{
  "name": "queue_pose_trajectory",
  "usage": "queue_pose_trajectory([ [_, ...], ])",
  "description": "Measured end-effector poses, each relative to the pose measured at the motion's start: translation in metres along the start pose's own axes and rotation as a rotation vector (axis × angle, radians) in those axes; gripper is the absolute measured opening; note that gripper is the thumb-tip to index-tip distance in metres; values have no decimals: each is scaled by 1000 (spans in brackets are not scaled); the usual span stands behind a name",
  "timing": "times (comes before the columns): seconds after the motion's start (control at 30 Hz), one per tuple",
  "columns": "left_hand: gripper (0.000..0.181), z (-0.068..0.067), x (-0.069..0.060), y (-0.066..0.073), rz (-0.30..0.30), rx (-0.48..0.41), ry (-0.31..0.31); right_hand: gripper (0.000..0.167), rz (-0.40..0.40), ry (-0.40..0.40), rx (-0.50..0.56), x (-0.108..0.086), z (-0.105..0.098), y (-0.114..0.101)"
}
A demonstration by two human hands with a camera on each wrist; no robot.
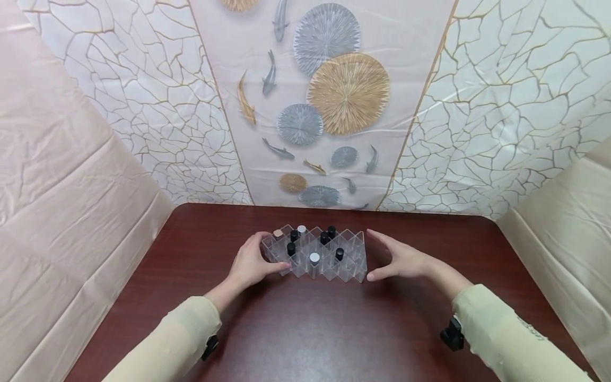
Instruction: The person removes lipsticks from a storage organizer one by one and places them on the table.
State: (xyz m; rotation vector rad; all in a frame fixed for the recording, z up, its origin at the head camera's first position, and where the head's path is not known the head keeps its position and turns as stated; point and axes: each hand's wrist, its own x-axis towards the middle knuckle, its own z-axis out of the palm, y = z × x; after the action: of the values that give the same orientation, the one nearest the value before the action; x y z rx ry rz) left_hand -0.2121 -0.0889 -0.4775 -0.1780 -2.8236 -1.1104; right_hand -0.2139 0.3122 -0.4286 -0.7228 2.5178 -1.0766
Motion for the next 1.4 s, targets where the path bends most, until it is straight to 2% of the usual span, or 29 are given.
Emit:
queue_pose_trajectory([
  [0.2,93,-1,3,2,0,-1,-22,117,20,9,38,4,1,6],
  [0.43,91,0,2,0,-1,-2,-23,121,9,-28,174,16,10,10],
  [0.57,92,-1,2,1,7,-8,-17,121,9,-20,210,20,14,12],
  [0.8,91,-2,0,0,-4,-10,-21,124,0,-22,132,24,16,11],
  [1.07,91,-2,-2,1,-14,-18,-26,123,24,-20,11,26,17,10],
  [1.4,92,-3,-1,1,-10,-17,-28,116,21,1,22,30,19,14],
])
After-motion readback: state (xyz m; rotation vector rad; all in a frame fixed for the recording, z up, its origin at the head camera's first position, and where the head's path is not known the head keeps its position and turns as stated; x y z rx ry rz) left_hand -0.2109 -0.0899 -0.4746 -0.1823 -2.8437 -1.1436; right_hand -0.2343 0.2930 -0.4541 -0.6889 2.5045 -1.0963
